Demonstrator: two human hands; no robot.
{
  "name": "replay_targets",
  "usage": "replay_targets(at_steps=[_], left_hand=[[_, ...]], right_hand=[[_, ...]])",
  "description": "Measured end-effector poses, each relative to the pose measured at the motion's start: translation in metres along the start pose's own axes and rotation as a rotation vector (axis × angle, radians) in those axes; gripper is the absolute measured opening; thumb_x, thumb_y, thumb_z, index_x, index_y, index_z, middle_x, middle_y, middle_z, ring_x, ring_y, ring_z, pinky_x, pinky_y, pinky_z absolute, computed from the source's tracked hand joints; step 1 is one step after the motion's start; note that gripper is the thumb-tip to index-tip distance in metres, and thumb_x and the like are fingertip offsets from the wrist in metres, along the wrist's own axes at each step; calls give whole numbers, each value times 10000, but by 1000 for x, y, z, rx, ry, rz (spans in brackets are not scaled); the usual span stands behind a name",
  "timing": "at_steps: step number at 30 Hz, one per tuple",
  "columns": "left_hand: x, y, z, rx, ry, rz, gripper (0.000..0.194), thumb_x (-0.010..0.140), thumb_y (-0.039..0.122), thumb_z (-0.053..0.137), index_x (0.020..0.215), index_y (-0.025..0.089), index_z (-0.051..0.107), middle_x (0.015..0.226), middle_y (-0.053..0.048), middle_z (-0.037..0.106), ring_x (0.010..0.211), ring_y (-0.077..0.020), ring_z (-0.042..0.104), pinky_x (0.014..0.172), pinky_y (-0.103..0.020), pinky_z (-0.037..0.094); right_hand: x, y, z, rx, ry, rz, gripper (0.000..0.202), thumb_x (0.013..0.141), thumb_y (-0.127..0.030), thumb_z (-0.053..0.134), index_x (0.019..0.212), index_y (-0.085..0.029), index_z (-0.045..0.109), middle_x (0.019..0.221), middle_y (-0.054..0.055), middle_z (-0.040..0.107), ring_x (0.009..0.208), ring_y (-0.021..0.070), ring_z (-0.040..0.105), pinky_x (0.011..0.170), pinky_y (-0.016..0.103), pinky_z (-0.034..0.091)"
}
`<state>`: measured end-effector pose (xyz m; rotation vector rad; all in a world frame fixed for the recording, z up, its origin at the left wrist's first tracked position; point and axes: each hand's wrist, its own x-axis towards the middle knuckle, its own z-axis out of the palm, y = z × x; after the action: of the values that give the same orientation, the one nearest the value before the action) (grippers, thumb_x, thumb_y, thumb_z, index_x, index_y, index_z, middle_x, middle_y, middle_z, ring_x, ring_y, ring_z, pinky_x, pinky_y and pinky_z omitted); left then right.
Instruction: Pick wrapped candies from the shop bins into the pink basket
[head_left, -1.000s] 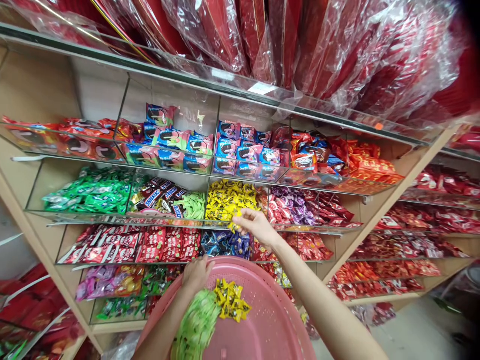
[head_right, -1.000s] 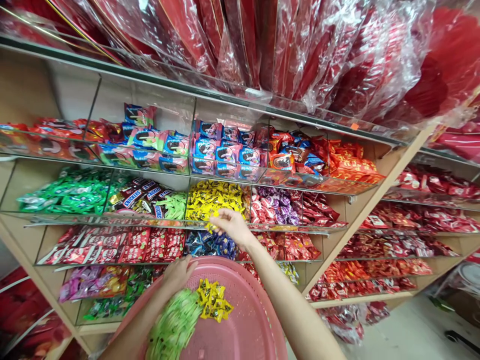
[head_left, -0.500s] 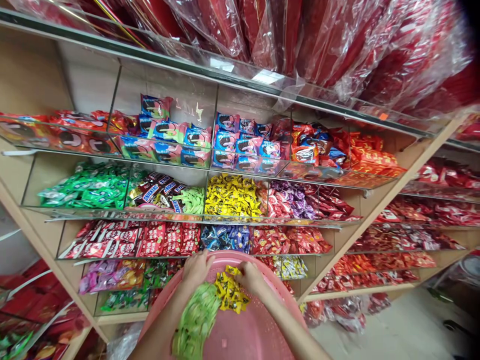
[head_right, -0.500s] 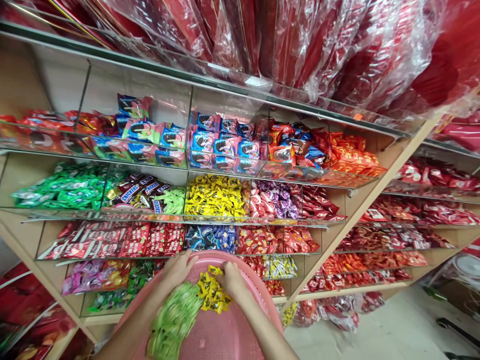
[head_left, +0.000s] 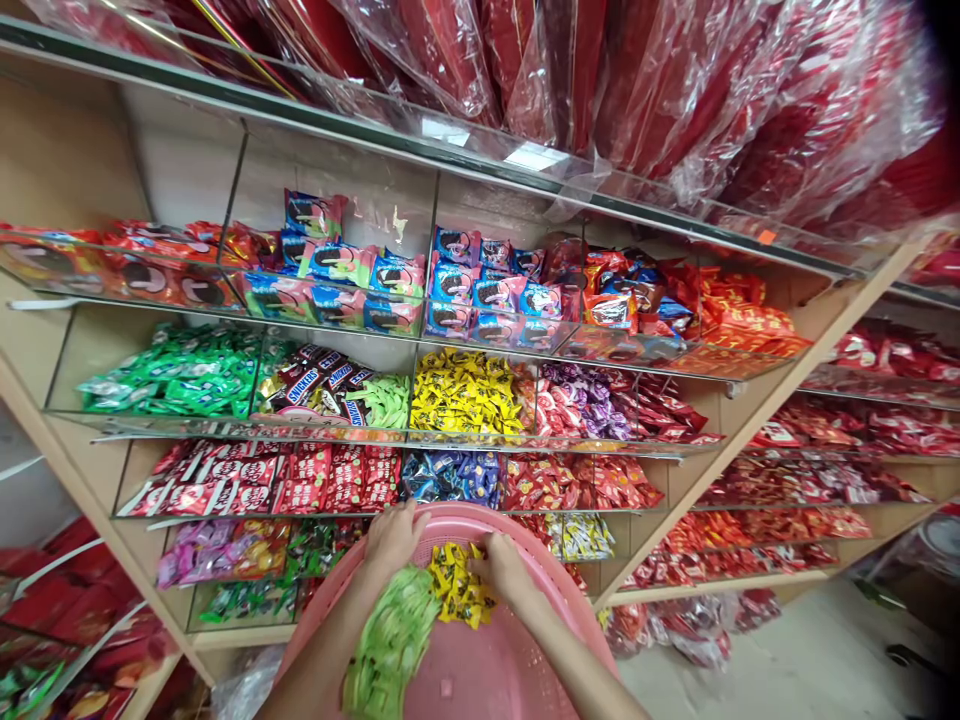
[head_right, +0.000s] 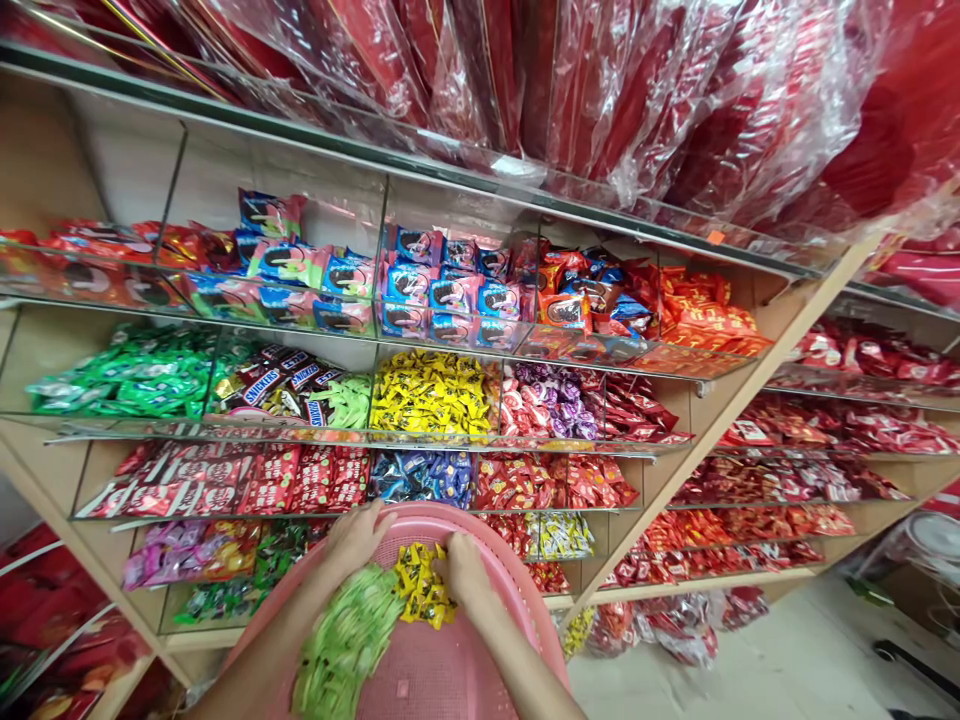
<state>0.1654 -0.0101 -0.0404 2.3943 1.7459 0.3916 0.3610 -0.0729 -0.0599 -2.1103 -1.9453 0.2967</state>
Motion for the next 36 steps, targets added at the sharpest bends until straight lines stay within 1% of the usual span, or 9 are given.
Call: replay_targets(at_steps=[3,6,10,14,21,24,31,36], left_hand=[[0,0,0,10,11,14,403,877,463,278,978,195,561,938,-71,682,872,-212,615,700,-294,394],[0,-1,1,16,12,19,397,876,462,280,979,198,557,944,-67,682,870,-211,613,696,-294,393],[0,0,0,21,9,17,401,874,470,278,973,197,554,948,-69,681,871,-210,613,694,-297,393],[0,0,-1,15,3,21,400,874,468,279,975,192,551,940,-73,682,862,-211,617,693,-300,396],[-1,1,-2,26,-6,22,397,875,461,280,981,191,552,931,-77,682,858,-213,618,685,-299,396],[-1,1,-2,35,-7,26,395,875,461,281,976,193,552,933,-74,680,858,-211,615,687,-297,395],[0,0,0,35,9,35,398,875,456,279,971,185,554,900,-74,681,850,-216,619,685,-303,402],[1,-1,2,28,0,30,410,874,464,270,976,188,556,906,-74,678,850,-218,617,684,-307,401]], right_hand=[[-5,3,-8,-35,-4,6,121,719,-145,506,783,-141,609,837,85,648,770,184,556,633,251,347],[-11,4,-16,-82,-38,29,161,703,-92,478,772,-142,615,848,107,661,762,195,571,631,263,354],[-16,1,-20,-151,-98,72,245,676,-39,464,827,-134,632,900,143,668,804,230,606,643,287,386],[-16,-3,-16,-201,-145,96,291,677,-15,451,875,-110,642,919,163,670,863,252,619,680,300,413],[-19,1,-8,-205,-138,50,334,757,-18,372,967,-120,611,1007,132,651,964,224,583,786,290,411],[-19,5,-4,-192,-135,22,340,769,-9,350,971,-109,605,1010,139,646,954,217,583,804,284,407],[-16,13,8,-167,-101,-14,316,780,-23,343,941,-123,594,966,115,649,896,202,581,772,280,412],[-17,11,10,-194,-77,24,311,791,-29,343,945,-122,596,985,132,646,915,223,583,786,304,411]])
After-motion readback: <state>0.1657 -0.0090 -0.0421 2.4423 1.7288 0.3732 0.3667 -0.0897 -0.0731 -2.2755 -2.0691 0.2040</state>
